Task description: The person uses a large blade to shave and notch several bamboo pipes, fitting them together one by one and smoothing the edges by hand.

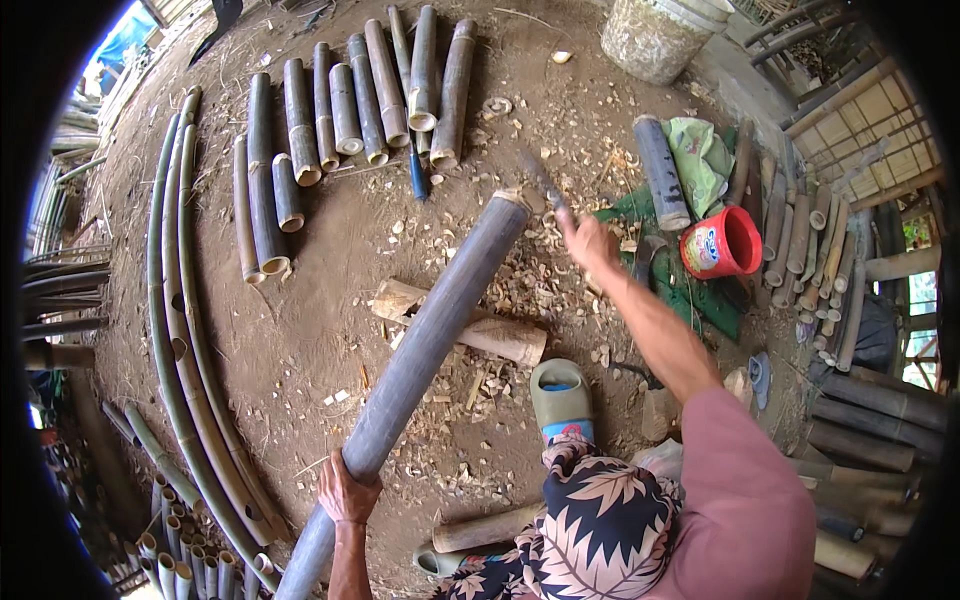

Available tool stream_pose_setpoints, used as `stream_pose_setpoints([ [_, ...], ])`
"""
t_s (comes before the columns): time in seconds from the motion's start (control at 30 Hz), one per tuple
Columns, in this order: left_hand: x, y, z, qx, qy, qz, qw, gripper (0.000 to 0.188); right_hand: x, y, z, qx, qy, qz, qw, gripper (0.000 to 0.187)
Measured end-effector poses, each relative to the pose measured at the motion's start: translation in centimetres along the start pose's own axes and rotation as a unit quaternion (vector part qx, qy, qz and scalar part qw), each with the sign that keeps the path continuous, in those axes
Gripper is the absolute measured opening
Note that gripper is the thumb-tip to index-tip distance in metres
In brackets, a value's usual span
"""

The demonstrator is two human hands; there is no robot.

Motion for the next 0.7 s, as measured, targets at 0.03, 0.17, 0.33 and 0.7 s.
stream_pose_setpoints([
  [0.03, -0.2, 0.5, 0.0, -0.003, -0.007, 0.006, 1.000, 0.080, -2.0, -1.1, -0.7, 0.035, -0.029, 0.049, 0.998, 0.074],
  [0.17, -0.1, 0.5, -0.4, 0.013, 0.001, 0.032, 0.999, 0.079, 2.5, 0.7, -2.2, 0.188, -0.429, -0.002, 0.883, 0.069],
  [0.33, -0.8, -0.7, 0.0, 0.030, 0.015, -0.002, 0.999, 0.076, -0.4, -1.2, -1.1, 0.112, -0.103, -0.065, 0.986, 0.070],
  [0.7, -2.8, -1.9, -1.3, 0.068, -0.076, -0.211, 0.972, 0.091, 0.5, 2.5, -0.3, 0.165, -0.435, -0.010, 0.885, 0.072],
])
Point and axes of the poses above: each hand's wrist, its own x-axis away from the middle knuckle, its own y-axis out of the palm, z = x × y, the point moved 1 cm from there along -x, towards the middle knuckle, and after that the axes turned 5 degrees about -x, right-handed, at the moved point
